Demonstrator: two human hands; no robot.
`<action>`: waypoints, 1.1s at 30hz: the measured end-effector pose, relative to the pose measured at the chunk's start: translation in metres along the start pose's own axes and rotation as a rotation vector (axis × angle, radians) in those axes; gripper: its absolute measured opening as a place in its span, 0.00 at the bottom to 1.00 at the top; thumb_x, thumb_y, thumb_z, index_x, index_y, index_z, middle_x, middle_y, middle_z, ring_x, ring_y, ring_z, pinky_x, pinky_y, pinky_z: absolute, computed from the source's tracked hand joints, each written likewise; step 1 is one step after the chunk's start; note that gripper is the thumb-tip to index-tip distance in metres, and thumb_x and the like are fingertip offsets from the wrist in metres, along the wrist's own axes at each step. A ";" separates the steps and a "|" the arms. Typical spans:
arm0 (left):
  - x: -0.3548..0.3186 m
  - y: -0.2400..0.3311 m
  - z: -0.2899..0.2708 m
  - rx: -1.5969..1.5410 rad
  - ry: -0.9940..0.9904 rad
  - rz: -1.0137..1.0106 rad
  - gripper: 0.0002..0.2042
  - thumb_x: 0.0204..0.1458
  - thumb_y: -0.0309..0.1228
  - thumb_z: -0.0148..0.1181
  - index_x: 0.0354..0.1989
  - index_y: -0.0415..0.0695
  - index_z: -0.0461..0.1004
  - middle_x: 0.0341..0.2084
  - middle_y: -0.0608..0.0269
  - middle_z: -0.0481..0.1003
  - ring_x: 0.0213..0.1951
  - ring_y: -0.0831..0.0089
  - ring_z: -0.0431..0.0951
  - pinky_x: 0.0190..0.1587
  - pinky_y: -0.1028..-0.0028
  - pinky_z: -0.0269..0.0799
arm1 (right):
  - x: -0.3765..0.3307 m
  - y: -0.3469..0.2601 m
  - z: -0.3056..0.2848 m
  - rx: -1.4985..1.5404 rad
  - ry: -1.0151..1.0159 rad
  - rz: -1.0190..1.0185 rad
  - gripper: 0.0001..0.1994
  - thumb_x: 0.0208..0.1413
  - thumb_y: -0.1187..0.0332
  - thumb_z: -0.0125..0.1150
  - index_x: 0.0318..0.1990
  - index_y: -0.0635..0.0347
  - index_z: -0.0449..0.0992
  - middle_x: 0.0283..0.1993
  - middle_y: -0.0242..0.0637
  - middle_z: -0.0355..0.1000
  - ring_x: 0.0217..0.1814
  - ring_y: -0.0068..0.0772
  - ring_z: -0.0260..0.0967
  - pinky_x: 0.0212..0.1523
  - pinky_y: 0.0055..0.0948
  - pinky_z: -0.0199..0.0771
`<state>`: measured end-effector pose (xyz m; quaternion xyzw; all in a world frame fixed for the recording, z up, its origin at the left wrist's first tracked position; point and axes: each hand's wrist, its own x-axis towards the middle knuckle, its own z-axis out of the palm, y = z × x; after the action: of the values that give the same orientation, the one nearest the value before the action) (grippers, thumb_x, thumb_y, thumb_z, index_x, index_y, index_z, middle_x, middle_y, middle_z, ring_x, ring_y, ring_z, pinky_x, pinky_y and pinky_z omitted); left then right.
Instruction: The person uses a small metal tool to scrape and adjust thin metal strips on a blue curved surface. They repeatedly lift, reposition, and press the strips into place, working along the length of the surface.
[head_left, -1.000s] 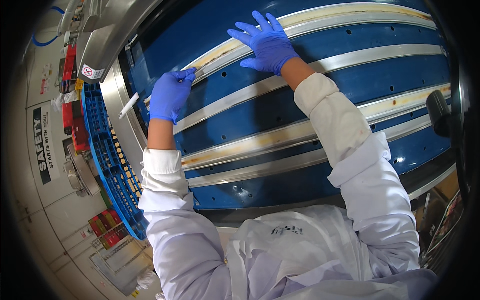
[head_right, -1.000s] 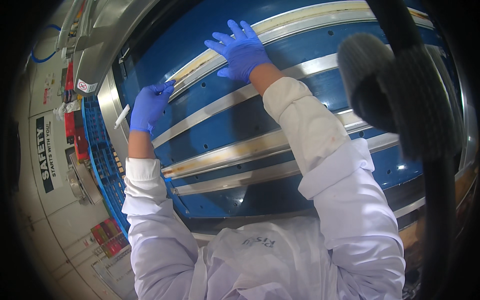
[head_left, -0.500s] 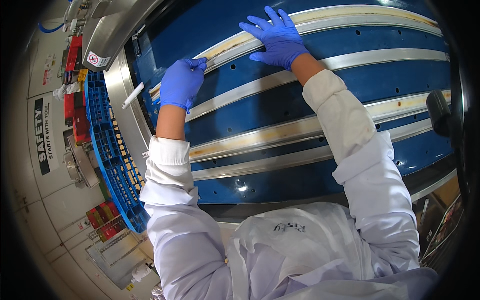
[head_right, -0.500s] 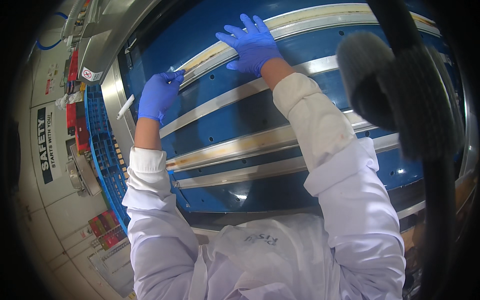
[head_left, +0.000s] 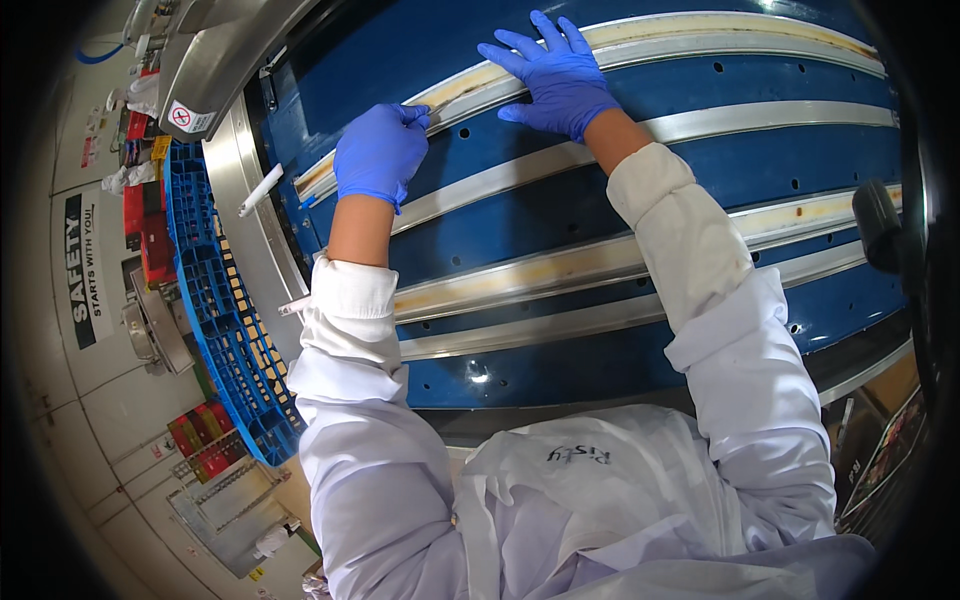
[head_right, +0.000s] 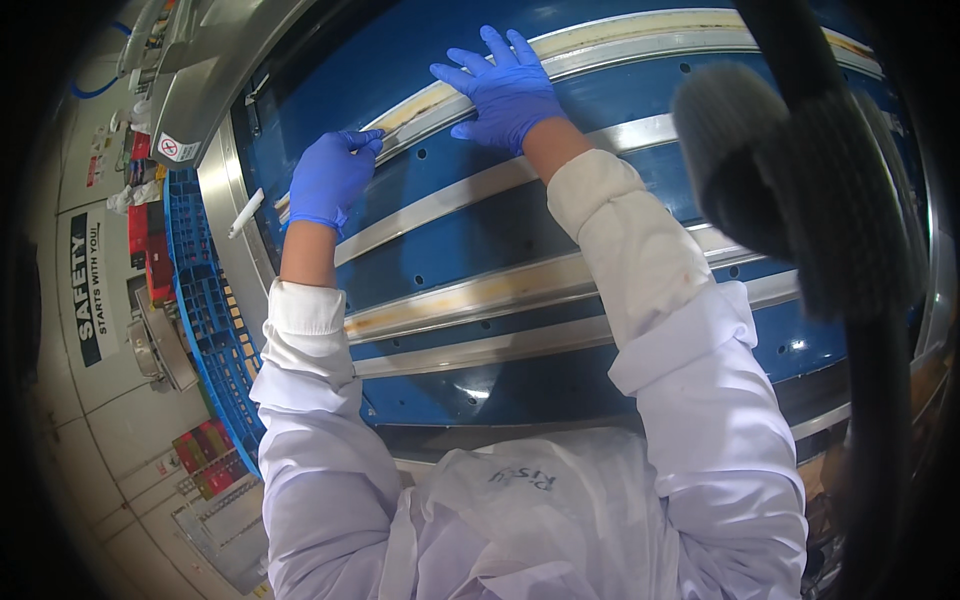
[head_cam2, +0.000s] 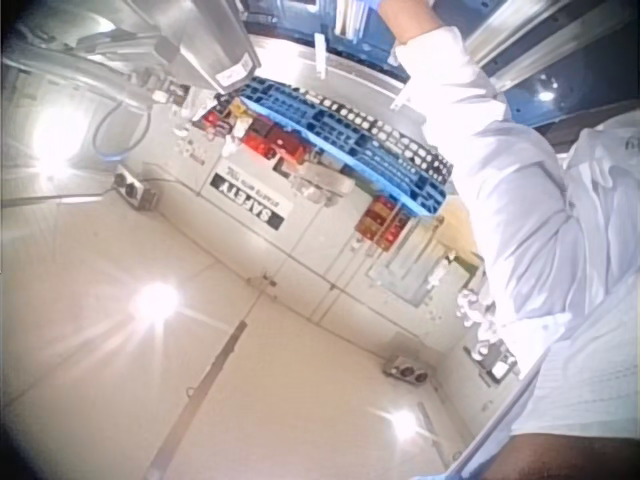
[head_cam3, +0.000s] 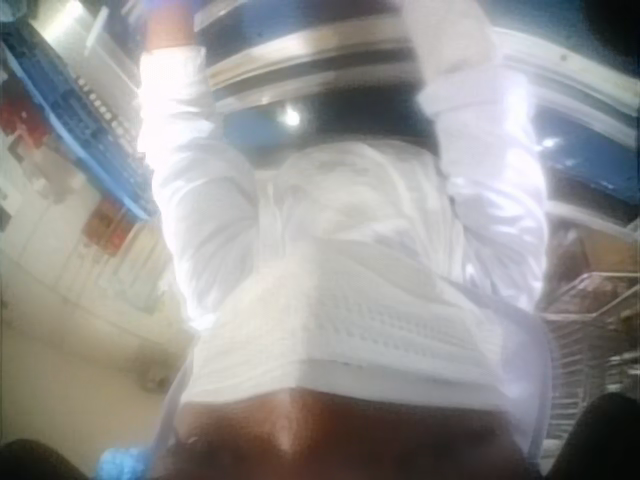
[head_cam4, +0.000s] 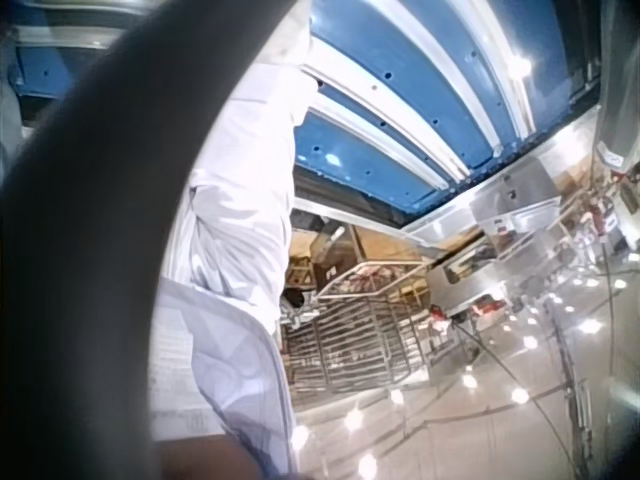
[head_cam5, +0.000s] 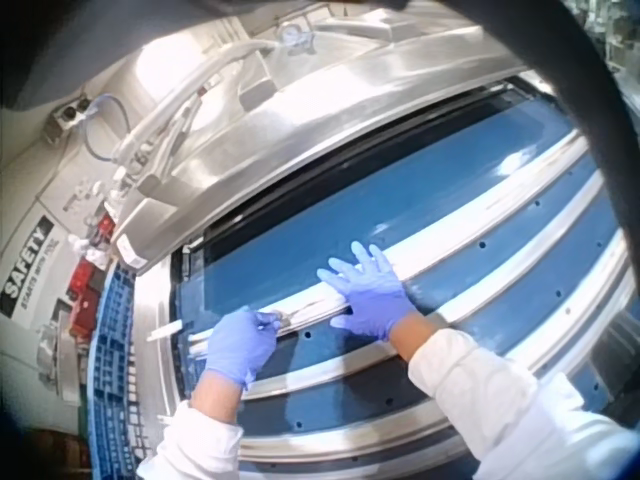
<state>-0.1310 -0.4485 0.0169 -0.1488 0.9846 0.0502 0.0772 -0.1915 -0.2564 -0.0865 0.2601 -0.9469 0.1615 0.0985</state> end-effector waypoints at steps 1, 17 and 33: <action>0.000 0.001 0.000 -0.006 0.002 0.007 0.11 0.56 0.42 0.59 0.42 0.57 0.83 0.36 0.55 0.81 0.38 0.56 0.81 0.43 0.65 0.75 | 0.000 0.001 0.000 0.000 -0.001 0.005 0.38 0.48 0.43 0.65 0.68 0.32 0.60 0.72 0.26 0.55 0.78 0.46 0.41 0.76 0.49 0.34; -0.012 0.026 -0.001 -0.055 0.068 0.123 0.12 0.57 0.41 0.56 0.43 0.54 0.82 0.28 0.57 0.81 0.29 0.59 0.82 0.38 0.66 0.76 | 0.000 0.001 0.001 -0.079 -0.029 0.000 0.39 0.50 0.41 0.62 0.70 0.31 0.57 0.73 0.25 0.54 0.78 0.45 0.40 0.76 0.49 0.33; -0.006 0.040 0.000 -0.036 0.026 0.054 0.12 0.56 0.42 0.57 0.43 0.56 0.83 0.33 0.56 0.81 0.36 0.57 0.81 0.43 0.64 0.75 | 0.000 0.002 0.004 -0.076 -0.017 0.002 0.39 0.49 0.41 0.63 0.70 0.32 0.57 0.73 0.25 0.55 0.78 0.45 0.41 0.76 0.49 0.34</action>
<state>-0.1374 -0.4084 0.0208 -0.1242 0.9881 0.0681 0.0601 -0.1934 -0.2561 -0.0911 0.2567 -0.9534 0.1232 0.1000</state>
